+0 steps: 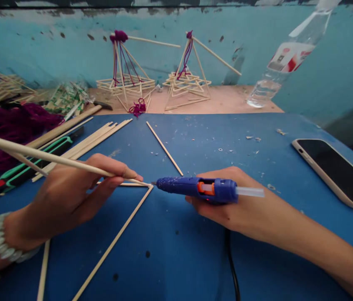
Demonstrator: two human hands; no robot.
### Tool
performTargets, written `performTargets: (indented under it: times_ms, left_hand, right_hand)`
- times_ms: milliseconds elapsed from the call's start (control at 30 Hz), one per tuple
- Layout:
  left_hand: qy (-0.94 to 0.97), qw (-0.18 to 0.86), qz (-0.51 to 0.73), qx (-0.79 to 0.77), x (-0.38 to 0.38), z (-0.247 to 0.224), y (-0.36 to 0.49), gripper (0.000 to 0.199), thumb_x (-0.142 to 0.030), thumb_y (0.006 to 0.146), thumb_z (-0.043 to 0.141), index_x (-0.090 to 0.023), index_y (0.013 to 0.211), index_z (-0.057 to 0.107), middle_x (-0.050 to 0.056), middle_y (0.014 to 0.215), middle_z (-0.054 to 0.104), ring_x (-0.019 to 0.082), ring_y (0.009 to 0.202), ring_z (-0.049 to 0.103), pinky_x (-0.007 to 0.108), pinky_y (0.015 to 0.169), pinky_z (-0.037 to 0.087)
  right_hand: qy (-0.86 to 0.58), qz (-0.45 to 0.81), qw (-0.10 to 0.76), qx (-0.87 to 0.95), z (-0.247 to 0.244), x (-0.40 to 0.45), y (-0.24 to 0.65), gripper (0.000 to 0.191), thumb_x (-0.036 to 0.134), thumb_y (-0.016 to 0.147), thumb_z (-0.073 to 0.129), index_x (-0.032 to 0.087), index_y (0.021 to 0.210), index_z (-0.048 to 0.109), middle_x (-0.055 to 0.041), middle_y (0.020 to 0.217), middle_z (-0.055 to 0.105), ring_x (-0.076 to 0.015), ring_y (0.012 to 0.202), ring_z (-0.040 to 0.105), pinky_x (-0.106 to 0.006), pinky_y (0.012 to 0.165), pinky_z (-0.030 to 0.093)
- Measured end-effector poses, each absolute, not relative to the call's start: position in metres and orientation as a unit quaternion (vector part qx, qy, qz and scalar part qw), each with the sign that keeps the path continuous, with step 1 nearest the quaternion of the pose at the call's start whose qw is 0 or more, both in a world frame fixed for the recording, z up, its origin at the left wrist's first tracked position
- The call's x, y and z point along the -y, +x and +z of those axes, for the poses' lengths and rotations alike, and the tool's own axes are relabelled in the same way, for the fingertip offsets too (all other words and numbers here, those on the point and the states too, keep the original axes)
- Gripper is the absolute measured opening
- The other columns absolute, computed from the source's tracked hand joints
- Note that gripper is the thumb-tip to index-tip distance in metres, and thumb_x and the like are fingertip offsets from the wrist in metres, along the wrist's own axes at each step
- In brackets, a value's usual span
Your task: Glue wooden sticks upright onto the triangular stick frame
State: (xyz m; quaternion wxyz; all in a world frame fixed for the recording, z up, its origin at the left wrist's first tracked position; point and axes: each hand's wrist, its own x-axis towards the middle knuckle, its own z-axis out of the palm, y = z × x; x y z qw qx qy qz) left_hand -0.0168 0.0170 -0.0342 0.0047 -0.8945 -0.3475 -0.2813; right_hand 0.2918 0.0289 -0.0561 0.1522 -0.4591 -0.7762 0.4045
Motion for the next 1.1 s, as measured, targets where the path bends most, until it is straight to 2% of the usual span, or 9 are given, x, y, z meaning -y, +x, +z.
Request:
performTargets:
  times_ms: [300, 567, 767, 1100]
  left_hand:
    - [-0.896, 0.01, -0.285, 0.34, -0.0191, -0.036, -0.0179, 0.027, -0.031, 0.11, 0.042, -0.02, 0.111, 0.067, 0.003, 0.091, 0.081, 0.014, 0.07, 0.076, 0.023, 0.061, 0.057]
    - [-0.891, 0.001, -0.29, 0.35, -0.019, -0.0377, -0.0173, 0.031, -0.035, 0.111, 0.039, -0.021, 0.113, 0.067, 0.003, 0.091, 0.08, 0.014, 0.076, 0.077, 0.021, 0.065, 0.057]
    - [-0.892, -0.007, -0.292, 0.344, -0.0173, -0.038, -0.0151, 0.03, -0.034, 0.111, 0.039, -0.021, 0.111, 0.066, 0.002, 0.091, 0.08, 0.012, 0.07, 0.075, 0.02, 0.062, 0.055]
    - [-0.89, -0.022, -0.288, 0.354, -0.0167, -0.0392, -0.0148, 0.031, -0.035, 0.111, 0.039, -0.022, 0.114, 0.067, 0.003, 0.092, 0.08, 0.014, 0.075, 0.076, 0.022, 0.062, 0.056]
  right_hand:
    - [-0.436, 0.415, 0.13, 0.788, -0.0522, -0.0282, 0.2883, 0.025, 0.029, 0.082, 0.066, 0.022, 0.064, 0.051, 0.0029, 0.056, 0.048, -0.0111, 0.052, 0.037, -0.025, 0.046, 0.03]
    - [-0.451, 0.412, 0.11, 0.784, -0.0504, -0.0252, 0.2875, 0.027, 0.03, 0.084, 0.067, 0.021, 0.066, 0.048, 0.0028, 0.059, 0.048, -0.0112, 0.055, 0.037, -0.026, 0.05, 0.03]
    - [-0.43, 0.376, 0.12, 0.812, -0.0537, -0.0253, 0.2896, 0.033, 0.037, 0.087, 0.066, 0.022, 0.064, 0.047, 0.0032, 0.057, 0.046, -0.0112, 0.052, 0.037, -0.026, 0.048, 0.03]
    - [-0.43, 0.345, 0.123, 0.825, -0.059, -0.0232, 0.2942, 0.032, 0.032, 0.087, 0.066, 0.023, 0.065, 0.045, 0.0034, 0.057, 0.045, -0.0114, 0.051, 0.038, -0.027, 0.048, 0.029]
